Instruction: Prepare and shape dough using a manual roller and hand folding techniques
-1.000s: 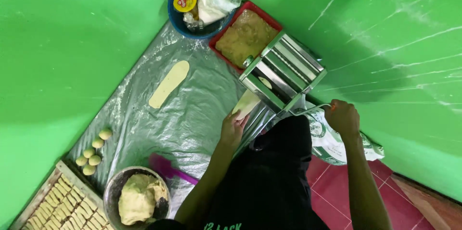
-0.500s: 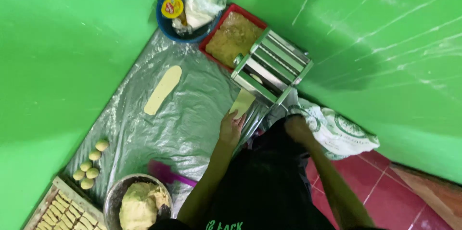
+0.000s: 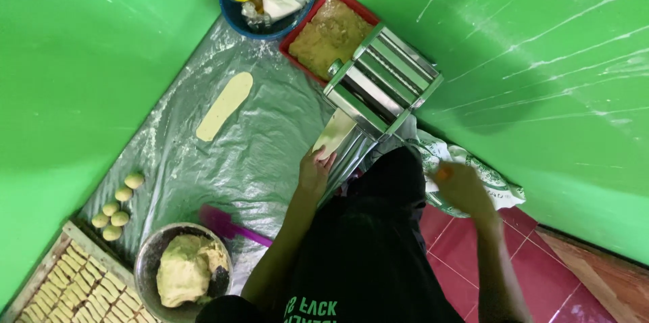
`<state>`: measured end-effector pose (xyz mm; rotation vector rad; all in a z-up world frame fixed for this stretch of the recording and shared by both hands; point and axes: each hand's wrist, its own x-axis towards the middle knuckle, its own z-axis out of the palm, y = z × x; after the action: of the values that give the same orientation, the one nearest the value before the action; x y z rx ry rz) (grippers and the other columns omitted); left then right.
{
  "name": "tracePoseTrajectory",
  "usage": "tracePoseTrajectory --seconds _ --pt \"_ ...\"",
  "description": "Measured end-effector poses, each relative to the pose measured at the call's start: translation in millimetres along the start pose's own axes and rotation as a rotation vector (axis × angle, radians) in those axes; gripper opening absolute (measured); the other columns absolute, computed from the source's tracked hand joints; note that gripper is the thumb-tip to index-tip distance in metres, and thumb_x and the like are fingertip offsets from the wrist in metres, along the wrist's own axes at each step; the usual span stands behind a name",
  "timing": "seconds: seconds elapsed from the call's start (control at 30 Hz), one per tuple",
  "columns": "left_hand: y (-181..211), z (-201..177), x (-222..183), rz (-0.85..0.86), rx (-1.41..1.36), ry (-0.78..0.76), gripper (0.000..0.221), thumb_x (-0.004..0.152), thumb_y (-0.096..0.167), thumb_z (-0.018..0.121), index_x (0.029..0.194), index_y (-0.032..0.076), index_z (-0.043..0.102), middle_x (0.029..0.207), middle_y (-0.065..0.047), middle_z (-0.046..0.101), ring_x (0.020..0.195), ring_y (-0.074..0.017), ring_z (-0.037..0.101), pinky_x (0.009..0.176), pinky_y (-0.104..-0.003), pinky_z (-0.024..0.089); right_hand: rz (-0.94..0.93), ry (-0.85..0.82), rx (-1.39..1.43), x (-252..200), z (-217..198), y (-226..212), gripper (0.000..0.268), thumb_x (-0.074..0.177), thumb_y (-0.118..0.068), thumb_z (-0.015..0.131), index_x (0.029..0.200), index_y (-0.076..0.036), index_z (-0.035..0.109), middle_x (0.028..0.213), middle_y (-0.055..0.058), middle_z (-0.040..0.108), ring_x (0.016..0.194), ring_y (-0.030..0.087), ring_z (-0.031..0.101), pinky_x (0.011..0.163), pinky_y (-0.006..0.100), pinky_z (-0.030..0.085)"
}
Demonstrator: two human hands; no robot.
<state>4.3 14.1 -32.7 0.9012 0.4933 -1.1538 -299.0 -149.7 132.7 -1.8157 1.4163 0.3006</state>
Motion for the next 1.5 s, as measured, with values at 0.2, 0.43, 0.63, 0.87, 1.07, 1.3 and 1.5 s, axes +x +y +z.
tracePoseTrajectory --seconds 0.2,0.43,0.63,0.87,1.07,1.3,1.5 --pt "9.6 -2.0 -29.6 0.046 0.172 0.027 0.041 0.097 0.008 0.068 0.136 0.0 0.06 0.121 -0.02 0.07 0.114 -0.0301 0.067 0.117 -0.048 0.045 -0.04 0.493 -0.166 97.3 -13.2 42.3 0.03 0.085 -0.039 0.074 0.08 -0.012 0.062 0.068 0.02 0.064 0.076 0.049 0.07 0.069 0.057 0.056" --pt "18.4 -18.1 -45.2 0.084 0.174 0.076 0.036 0.102 0.005 0.057 0.136 -0.004 0.058 0.117 -0.025 0.069 0.108 -0.0325 0.07 0.112 -0.05 0.051 0.004 0.542 -0.215 118.5 18.0 42.7 0.036 0.085 -0.049 0.07 0.082 -0.014 0.062 0.072 0.018 0.067 0.08 0.047 0.072 0.073 0.056 0.057" --pt "20.8 -26.9 -60.0 0.109 0.266 0.105 0.043 0.108 0.015 0.052 0.144 -0.009 0.049 0.134 -0.031 0.059 0.117 -0.0371 0.067 0.11 -0.05 0.053 -0.06 0.632 -0.096 52.0 18.7 25.9 0.095 0.072 -0.045 0.089 0.147 -0.003 0.049 0.137 0.037 0.049 0.13 0.055 0.042 0.102 0.07 0.037" --pt "21.3 -9.1 -69.2 0.093 0.27 0.128 0.042 0.106 0.02 0.056 0.141 -0.004 0.055 0.128 -0.026 0.064 0.11 -0.0331 0.07 0.107 -0.046 0.055 -0.114 0.528 0.54 39.0 128.0 29.4 0.019 0.094 -0.019 0.073 0.106 -0.005 0.071 0.089 0.02 0.074 0.08 0.036 0.073 0.07 0.042 0.06" --pt "31.0 13.8 -97.9 0.022 0.289 0.072 0.045 0.103 0.021 0.061 0.139 -0.005 0.056 0.119 -0.024 0.065 0.109 -0.0328 0.068 0.108 -0.048 0.054 0.224 -0.514 1.27 13.6 128.4 -98.9 0.072 0.1 -0.046 0.056 0.144 0.01 0.048 0.137 0.034 0.058 0.129 0.039 0.058 0.112 0.049 0.045" --pt "56.7 2.6 -125.2 -0.002 0.533 -0.066 0.039 0.101 0.022 0.065 0.127 -0.006 0.066 0.11 -0.021 0.07 0.102 -0.0293 0.072 0.097 -0.048 0.06 0.391 -0.642 1.862 60.4 156.3 -120.1 0.034 0.094 -0.03 0.076 0.097 0.001 0.063 0.084 0.016 0.075 0.077 0.031 0.076 0.066 0.04 0.064" --pt "88.0 -12.1 -151.1 0.073 0.592 0.009 0.033 0.097 0.016 0.066 0.119 -0.007 0.07 0.097 -0.016 0.072 0.085 -0.0234 0.074 0.085 -0.043 0.065 0.316 -0.535 1.723 38.1 145.6 -136.8 0.028 0.093 -0.027 0.079 0.087 -0.003 0.066 0.078 0.011 0.074 0.076 0.025 0.076 0.077 0.038 0.066"
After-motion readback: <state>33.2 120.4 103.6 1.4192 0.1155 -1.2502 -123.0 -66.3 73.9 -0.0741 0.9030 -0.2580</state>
